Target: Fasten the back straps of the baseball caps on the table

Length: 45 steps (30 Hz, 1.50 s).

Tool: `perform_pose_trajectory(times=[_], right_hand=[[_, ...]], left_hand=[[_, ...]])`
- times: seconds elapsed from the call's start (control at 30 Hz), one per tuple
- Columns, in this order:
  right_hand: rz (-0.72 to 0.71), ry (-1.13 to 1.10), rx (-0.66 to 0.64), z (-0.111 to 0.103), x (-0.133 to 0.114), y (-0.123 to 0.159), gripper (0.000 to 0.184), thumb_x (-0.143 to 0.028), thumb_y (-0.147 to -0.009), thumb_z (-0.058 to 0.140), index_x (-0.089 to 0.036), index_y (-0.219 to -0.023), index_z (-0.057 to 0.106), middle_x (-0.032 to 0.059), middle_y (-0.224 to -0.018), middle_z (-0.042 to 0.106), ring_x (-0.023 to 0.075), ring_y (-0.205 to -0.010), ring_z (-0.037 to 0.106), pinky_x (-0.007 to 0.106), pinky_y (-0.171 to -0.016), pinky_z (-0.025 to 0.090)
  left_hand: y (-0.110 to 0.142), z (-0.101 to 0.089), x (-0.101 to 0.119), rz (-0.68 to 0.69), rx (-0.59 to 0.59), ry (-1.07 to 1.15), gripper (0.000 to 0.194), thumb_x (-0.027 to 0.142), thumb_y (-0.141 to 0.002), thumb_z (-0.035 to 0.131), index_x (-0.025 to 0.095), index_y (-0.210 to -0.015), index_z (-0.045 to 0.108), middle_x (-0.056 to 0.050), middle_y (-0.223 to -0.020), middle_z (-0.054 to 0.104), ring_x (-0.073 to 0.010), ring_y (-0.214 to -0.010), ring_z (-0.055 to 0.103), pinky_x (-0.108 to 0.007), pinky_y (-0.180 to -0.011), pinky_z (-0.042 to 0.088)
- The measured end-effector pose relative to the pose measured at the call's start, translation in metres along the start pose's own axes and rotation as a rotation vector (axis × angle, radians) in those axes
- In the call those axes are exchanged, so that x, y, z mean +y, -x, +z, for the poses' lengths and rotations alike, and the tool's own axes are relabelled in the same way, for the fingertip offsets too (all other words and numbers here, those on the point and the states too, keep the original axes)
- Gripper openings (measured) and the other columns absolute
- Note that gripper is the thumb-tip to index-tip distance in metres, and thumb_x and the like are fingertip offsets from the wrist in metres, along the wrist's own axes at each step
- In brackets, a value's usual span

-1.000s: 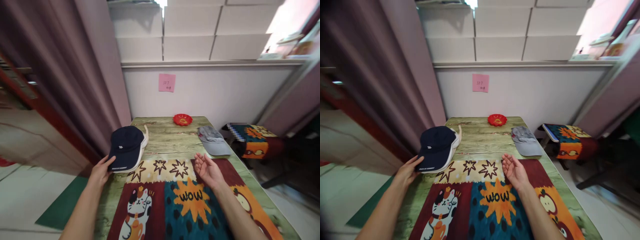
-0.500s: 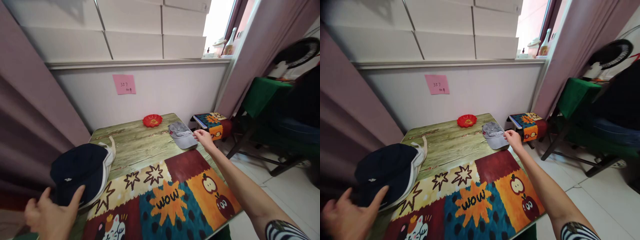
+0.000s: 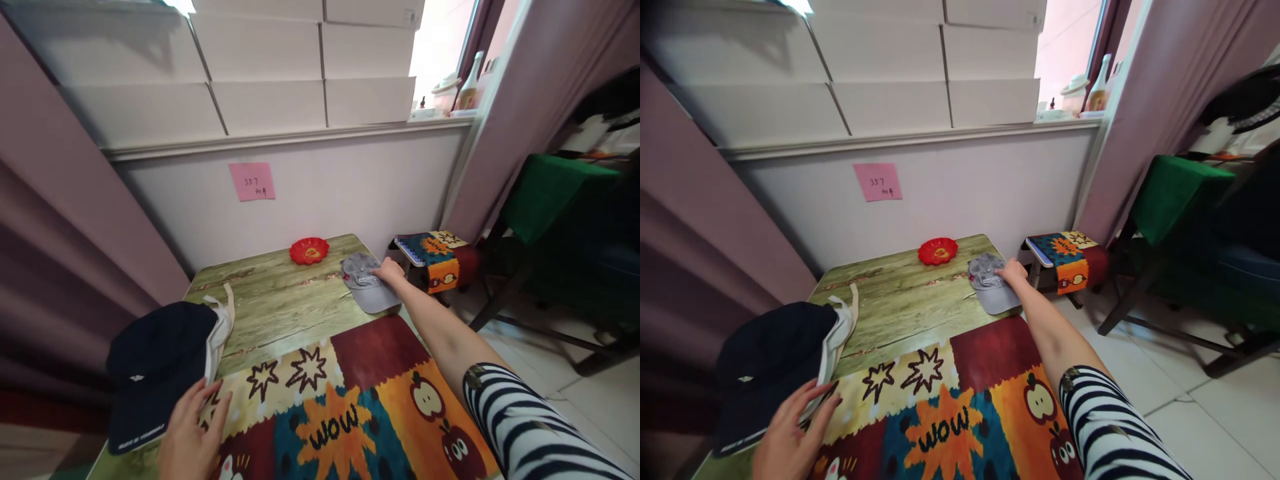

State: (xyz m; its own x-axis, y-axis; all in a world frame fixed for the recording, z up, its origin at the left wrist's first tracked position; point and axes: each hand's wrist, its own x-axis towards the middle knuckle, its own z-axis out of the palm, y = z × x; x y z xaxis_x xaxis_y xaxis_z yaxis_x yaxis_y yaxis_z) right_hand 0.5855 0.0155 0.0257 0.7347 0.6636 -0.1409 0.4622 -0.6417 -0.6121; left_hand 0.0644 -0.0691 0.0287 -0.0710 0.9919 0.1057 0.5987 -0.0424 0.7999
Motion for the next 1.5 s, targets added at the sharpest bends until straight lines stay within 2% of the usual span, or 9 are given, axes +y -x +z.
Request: perform_pose_trajectory(times=[0.2, 0.4, 0.57, 0.73, 0.97, 1.1, 1.2, 1.33, 1.5], right_hand=[[-0.243, -0.124, -0.225, -0.015, -0.042, 0.020, 0.012, -0.017, -0.066, 0.066, -0.013, -0.076, 0.070, 0.0100, -0.082, 0.072, 0.0250, -0.087, 0.066, 0.029, -0.073, 0.047], [-0.508, -0.433, -0.438, -0.050, -0.066, 0.090, 0.023, -0.021, -0.066, 0.058, -0.016, -0.086, 0.068, -0.0014, -0.075, 0.067, 0.0132, -0.068, 0.058, 0.022, -0.061, 0.042], [-0.445, -0.817, -0.728, -0.053, -0.043, 0.149, 0.026, -0.022, -0.062, 0.064, -0.016, -0.086, 0.069, 0.0002, -0.075, 0.068, 0.0129, -0.065, 0.057, 0.023, -0.061, 0.042], [-0.498, -0.854, -0.696, -0.036, -0.031, 0.177, 0.031, -0.019, -0.060, 0.069, -0.018, -0.091, 0.070, 0.0000, -0.083, 0.072, 0.0160, -0.077, 0.061, 0.027, -0.074, 0.047], [-0.813, -0.671, -0.354, -0.015, -0.016, 0.211, 0.026, -0.017, -0.073, 0.062, -0.024, -0.096, 0.071, 0.0029, -0.107, 0.073, 0.0251, -0.108, 0.062, 0.041, -0.103, 0.042], [-0.714, -0.523, -0.281, 0.004, -0.005, 0.238, 0.038, -0.013, -0.076, 0.053, -0.025, -0.108, 0.069, 0.0042, -0.113, 0.071, 0.0236, -0.108, 0.063, 0.039, -0.097, 0.047], [-0.796, -0.525, -0.399, 0.014, -0.014, 0.257, 0.032, -0.027, -0.082, 0.061, -0.023, -0.113, 0.068, 0.0053, -0.117, 0.070, 0.0230, -0.103, 0.064, 0.036, -0.088, 0.051], [-1.016, -0.367, -0.428, 0.026, -0.041, 0.274, 0.039, -0.031, -0.076, 0.075, -0.025, -0.115, 0.069, 0.0053, -0.114, 0.071, 0.0239, -0.103, 0.064, 0.038, -0.092, 0.047], [-0.982, -0.259, -0.368, 0.041, -0.068, 0.270, 0.016, -0.023, -0.077, 0.073, -0.024, -0.093, 0.074, 0.0009, -0.082, 0.073, 0.0176, -0.076, 0.064, 0.031, -0.075, 0.046]], left_hand=[[0.021, 0.041, 0.040, -0.213, -0.401, 0.374, 0.044, 0.056, -0.057, 0.084, 0.026, -0.089, 0.077, -0.010, -0.103, 0.077, -0.0342, -0.100, 0.070, -0.039, -0.089, 0.056], [0.009, 0.079, 0.084, -0.363, -0.555, 0.820, 0.062, 0.063, -0.068, 0.077, 0.020, -0.111, 0.072, -0.017, -0.128, 0.067, -0.0319, -0.116, 0.065, -0.039, -0.089, 0.055], [-0.007, 0.086, 0.112, -0.502, -0.807, 1.097, 0.065, 0.072, -0.085, 0.049, 0.014, -0.106, 0.070, -0.018, -0.104, 0.074, -0.0317, -0.099, 0.071, -0.044, -0.082, 0.056], [-0.015, 0.053, 0.133, -0.297, -0.577, 1.151, 0.024, 0.020, -0.075, 0.074, 0.014, -0.099, 0.070, -0.008, -0.092, 0.077, -0.0222, -0.087, 0.072, -0.033, -0.083, 0.055], [-0.019, 0.028, 0.122, 0.185, -0.523, 0.691, 0.024, 0.018, -0.066, 0.078, 0.017, -0.090, 0.075, -0.005, -0.087, 0.074, -0.0192, -0.080, 0.066, -0.027, -0.075, 0.051], [-0.017, 0.057, 0.074, 0.147, -0.481, 0.507, 0.014, 0.016, -0.067, 0.065, 0.016, -0.078, 0.074, -0.001, -0.071, 0.067, -0.0142, -0.063, 0.057, -0.022, -0.059, 0.043], [-0.017, 0.069, 0.051, 0.086, -0.428, 0.540, 0.014, 0.022, -0.067, 0.066, 0.017, -0.078, 0.072, 0.000, -0.069, 0.065, -0.0140, -0.061, 0.055, -0.021, -0.057, 0.041], [-0.022, 0.059, 0.053, 0.157, -0.451, 0.513, 0.022, 0.023, -0.065, 0.071, 0.016, -0.086, 0.075, -0.003, -0.081, 0.071, -0.0170, -0.073, 0.060, -0.023, -0.066, 0.045], [-0.021, 0.043, 0.056, 0.167, -0.430, 0.447, 0.015, 0.022, -0.067, 0.070, 0.016, -0.080, 0.075, -0.001, -0.074, 0.069, -0.0169, -0.069, 0.059, -0.024, -0.067, 0.046]])
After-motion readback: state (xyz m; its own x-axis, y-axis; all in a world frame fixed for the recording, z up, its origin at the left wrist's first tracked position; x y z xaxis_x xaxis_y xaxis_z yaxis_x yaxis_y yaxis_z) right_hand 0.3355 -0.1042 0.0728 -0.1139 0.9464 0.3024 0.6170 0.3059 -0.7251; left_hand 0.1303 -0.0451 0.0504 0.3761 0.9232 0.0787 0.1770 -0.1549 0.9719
